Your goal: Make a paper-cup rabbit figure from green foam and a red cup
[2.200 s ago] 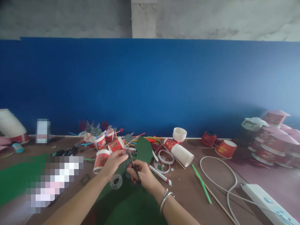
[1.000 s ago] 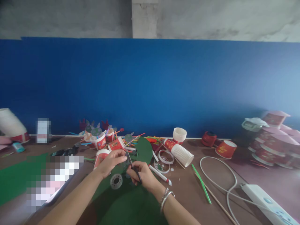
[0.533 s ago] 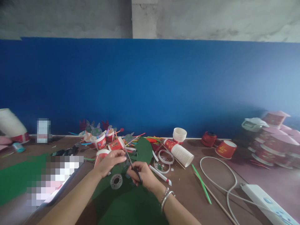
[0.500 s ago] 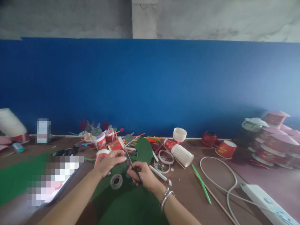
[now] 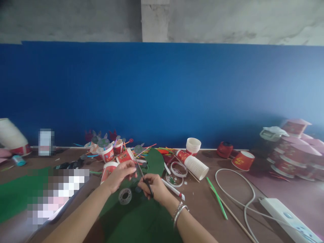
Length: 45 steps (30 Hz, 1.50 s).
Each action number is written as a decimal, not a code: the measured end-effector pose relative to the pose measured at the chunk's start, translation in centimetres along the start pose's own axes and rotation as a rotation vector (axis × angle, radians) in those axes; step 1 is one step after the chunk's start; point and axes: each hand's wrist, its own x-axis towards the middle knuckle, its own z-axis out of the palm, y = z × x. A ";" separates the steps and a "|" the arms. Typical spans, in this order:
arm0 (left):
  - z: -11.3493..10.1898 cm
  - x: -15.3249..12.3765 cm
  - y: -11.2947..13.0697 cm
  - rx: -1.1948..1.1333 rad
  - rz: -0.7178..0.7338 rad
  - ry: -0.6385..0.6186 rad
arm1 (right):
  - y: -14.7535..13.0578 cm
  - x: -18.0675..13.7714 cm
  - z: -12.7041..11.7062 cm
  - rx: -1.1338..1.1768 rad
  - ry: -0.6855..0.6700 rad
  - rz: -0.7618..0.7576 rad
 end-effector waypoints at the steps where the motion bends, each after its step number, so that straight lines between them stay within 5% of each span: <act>1: 0.0 0.1 -0.1 -0.005 0.003 0.018 | 0.0 0.0 0.0 -0.002 0.000 -0.004; 33: 0.3 0.2 -0.4 0.076 0.045 0.049 | 0.7 0.4 -0.2 0.002 0.053 0.032; 39: 0.8 -0.3 -0.9 0.533 0.106 -0.110 | 0.6 0.9 -1.1 0.083 0.274 0.006; 45: 2.0 -1.1 -2.7 0.881 0.212 -0.262 | 0.7 0.8 -1.3 0.068 0.290 -0.016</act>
